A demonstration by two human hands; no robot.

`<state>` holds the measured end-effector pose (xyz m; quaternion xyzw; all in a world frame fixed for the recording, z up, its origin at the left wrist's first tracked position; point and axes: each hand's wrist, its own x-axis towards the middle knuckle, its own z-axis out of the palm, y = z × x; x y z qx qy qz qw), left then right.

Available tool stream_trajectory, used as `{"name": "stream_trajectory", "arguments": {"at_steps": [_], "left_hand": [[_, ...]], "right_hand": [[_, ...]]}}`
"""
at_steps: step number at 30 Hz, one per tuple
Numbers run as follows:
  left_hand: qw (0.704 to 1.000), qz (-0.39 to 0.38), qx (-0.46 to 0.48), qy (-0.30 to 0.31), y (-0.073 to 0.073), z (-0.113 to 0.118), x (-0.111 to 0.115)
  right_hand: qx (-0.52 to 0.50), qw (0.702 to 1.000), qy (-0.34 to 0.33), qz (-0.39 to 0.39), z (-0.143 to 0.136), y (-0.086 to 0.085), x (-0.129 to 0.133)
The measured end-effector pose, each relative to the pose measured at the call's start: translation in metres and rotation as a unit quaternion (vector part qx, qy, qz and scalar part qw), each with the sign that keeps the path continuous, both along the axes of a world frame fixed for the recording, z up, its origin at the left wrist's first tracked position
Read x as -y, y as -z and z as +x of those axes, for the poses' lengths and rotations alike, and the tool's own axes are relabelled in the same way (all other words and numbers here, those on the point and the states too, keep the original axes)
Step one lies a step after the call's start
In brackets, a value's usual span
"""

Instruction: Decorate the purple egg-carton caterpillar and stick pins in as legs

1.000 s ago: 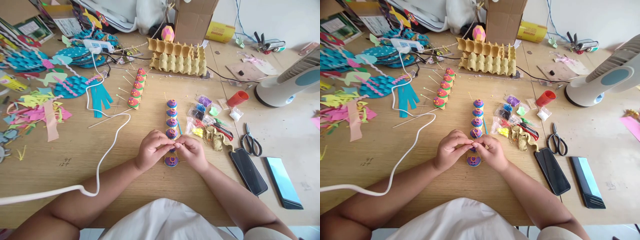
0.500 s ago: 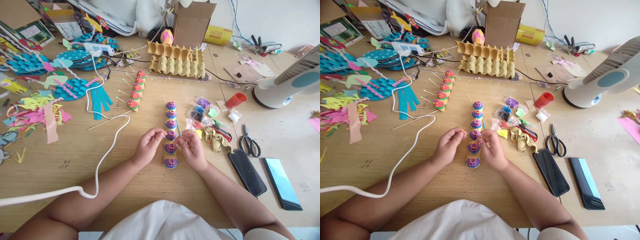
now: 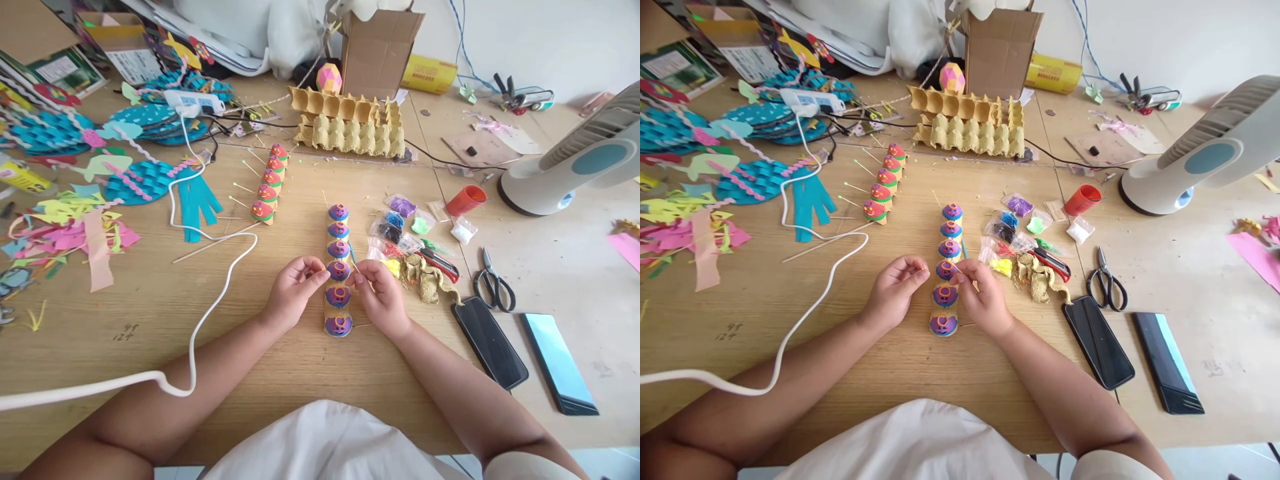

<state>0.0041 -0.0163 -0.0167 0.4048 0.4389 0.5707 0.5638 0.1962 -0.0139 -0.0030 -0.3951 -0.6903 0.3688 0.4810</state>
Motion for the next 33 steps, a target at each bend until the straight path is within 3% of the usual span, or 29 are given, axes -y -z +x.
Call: {"name": "stream_trajectory", "arguments": {"at_steps": [12,33], "left_hand": [[1.000,-0.022,-0.013,0.013,0.0039,-0.0018,0.0025],[0.998,-0.017,-0.020,0.049,-0.0034,-0.0007,0.0036]], "right_hand": [[0.121,0.987,0.012,0.108,0.0032,-0.0068,-0.0014],[0.131,0.986,0.013,0.100,0.0034,-0.0069,-0.0022]]}}
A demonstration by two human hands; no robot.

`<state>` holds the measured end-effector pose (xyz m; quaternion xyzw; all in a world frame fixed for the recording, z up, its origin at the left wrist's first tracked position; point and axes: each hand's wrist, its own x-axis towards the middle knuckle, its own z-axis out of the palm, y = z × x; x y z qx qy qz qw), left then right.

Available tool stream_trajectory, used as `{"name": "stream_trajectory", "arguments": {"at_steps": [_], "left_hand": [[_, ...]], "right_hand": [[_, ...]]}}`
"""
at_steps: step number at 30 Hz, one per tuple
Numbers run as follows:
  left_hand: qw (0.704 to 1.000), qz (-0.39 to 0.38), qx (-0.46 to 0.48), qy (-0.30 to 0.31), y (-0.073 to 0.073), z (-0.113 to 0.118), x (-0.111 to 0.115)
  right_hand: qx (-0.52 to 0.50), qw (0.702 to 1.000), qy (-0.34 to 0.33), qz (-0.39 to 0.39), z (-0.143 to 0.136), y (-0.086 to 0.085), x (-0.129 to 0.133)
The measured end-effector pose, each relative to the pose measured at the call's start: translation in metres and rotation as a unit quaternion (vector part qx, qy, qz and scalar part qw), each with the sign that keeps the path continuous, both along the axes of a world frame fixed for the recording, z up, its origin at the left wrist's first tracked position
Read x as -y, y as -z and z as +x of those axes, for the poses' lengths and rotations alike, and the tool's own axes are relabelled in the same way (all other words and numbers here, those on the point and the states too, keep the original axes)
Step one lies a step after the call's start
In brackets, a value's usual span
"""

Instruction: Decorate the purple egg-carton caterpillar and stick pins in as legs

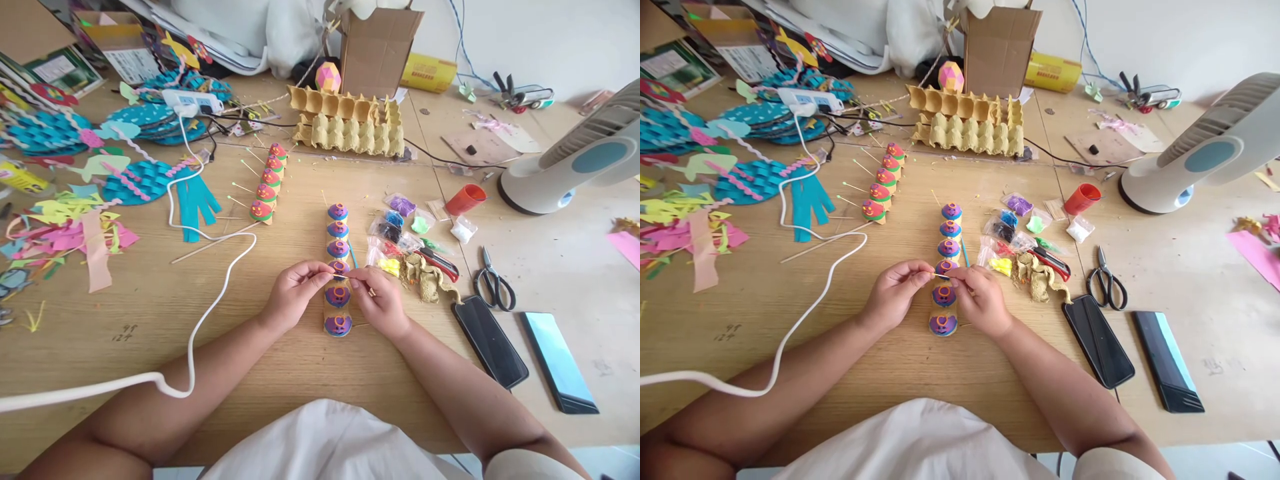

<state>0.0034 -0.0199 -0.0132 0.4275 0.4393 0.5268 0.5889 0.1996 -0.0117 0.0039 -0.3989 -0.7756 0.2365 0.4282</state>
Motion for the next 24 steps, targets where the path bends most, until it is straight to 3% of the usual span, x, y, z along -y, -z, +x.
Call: {"name": "stream_trajectory", "arguments": {"at_steps": [24], "left_hand": [[0.999,0.018,-0.032,0.002,-0.0015,-0.0010,0.0014]], "right_hand": [[0.002,1.000,-0.013,-0.006,-0.0011,0.0034,0.0012]]}}
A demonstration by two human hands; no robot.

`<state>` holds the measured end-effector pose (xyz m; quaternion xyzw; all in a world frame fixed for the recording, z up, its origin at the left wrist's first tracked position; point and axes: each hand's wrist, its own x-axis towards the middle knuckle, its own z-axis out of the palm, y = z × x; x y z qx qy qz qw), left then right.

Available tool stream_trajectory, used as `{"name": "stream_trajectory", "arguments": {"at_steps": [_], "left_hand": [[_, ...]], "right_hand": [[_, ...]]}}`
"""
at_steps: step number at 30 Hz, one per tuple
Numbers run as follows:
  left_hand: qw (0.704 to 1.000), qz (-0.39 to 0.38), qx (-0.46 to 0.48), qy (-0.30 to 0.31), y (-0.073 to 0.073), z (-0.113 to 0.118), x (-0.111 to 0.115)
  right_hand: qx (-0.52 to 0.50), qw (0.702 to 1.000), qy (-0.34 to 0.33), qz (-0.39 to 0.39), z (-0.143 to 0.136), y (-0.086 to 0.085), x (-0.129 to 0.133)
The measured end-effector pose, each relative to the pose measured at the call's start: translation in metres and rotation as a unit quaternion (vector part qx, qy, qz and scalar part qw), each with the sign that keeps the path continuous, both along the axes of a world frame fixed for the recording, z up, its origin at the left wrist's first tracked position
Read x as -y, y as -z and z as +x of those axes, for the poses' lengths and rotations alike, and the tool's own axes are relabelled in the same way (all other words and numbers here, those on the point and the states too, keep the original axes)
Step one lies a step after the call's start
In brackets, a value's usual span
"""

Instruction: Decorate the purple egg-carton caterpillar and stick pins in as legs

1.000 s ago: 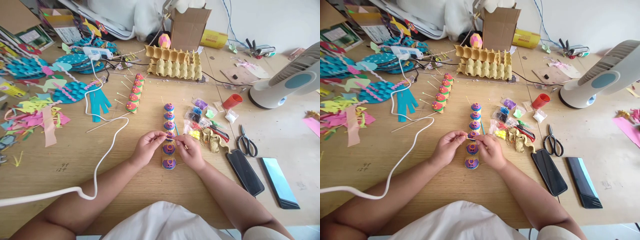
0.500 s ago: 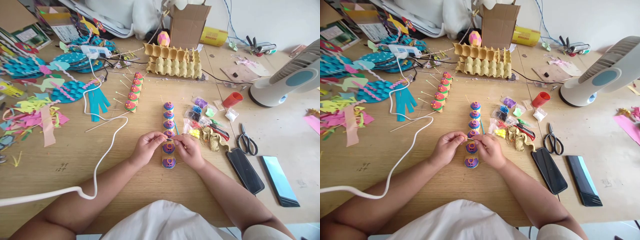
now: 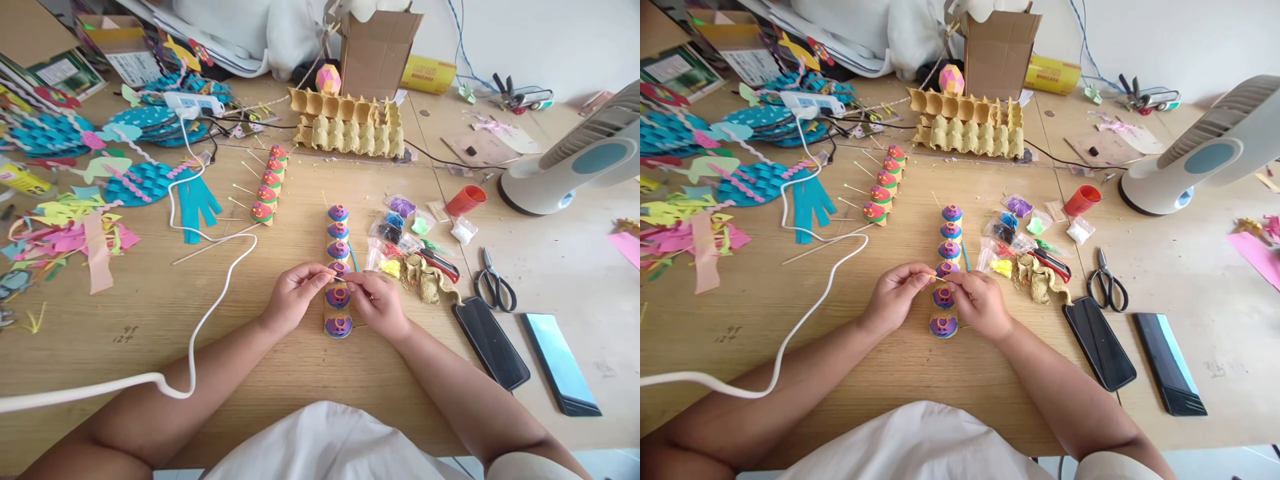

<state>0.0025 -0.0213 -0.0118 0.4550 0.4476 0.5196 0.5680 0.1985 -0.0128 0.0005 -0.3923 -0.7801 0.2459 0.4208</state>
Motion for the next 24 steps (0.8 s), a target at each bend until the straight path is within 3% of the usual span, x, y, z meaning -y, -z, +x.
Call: {"name": "stream_trajectory", "arguments": {"at_steps": [8,14,24], "left_hand": [[0.995,0.056,-0.079,-0.020,-0.0066,-0.0020,0.0001],[0.999,0.046,-0.010,-0.010,0.0002,-0.0026,0.0017],[0.998,0.054,-0.023,-0.006,-0.0035,0.0008,0.0030]], "right_hand": [[0.015,1.000,-0.008,0.008,0.0004,0.0055,0.0013],[-0.017,1.000,-0.001,-0.015,-0.0014,0.0001,0.0023],[-0.017,1.000,-0.001,-0.003,-0.0020,-0.0011,0.0012]]}}
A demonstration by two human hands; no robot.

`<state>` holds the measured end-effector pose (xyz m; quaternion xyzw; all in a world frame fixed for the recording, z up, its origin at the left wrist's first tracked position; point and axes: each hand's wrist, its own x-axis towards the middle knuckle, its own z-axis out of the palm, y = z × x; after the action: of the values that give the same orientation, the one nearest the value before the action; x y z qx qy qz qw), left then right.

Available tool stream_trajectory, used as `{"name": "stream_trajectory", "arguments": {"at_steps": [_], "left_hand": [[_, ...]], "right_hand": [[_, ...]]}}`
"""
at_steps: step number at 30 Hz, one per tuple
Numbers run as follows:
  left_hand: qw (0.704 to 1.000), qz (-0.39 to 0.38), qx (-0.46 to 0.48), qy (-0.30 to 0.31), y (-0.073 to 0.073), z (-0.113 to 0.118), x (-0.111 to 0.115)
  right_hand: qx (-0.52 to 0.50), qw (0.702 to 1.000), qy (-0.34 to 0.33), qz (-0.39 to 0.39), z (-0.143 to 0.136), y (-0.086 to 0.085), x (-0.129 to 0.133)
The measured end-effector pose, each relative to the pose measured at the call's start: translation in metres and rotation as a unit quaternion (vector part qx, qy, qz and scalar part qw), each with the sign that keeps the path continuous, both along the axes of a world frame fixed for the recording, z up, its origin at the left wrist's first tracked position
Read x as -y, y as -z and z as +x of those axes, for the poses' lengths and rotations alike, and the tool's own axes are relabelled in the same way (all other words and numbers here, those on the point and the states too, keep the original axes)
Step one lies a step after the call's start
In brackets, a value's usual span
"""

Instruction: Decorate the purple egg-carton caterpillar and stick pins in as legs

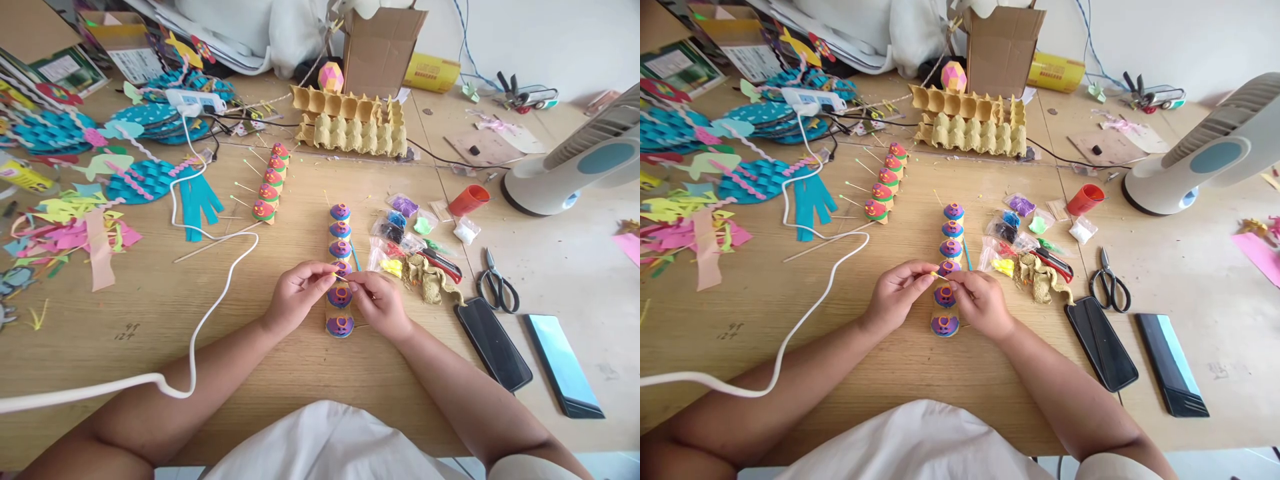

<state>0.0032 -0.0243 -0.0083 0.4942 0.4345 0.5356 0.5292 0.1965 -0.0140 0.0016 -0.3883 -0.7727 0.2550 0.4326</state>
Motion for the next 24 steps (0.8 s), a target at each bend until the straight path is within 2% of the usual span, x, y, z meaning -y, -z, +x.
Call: {"name": "stream_trajectory", "arguments": {"at_steps": [11,18,24], "left_hand": [[0.994,0.031,-0.096,-0.037,-0.0022,-0.0029,0.0006],[1.000,-0.007,-0.015,-0.017,0.0021,-0.0025,0.0005],[0.999,-0.022,-0.030,-0.014,-0.0006,-0.0026,-0.0001]], "right_hand": [[0.028,0.999,-0.008,0.026,0.0003,0.0034,0.0008],[-0.007,0.999,0.016,-0.036,-0.0007,-0.0021,0.0019],[-0.014,0.998,0.016,-0.054,-0.0011,-0.0022,0.0023]]}}
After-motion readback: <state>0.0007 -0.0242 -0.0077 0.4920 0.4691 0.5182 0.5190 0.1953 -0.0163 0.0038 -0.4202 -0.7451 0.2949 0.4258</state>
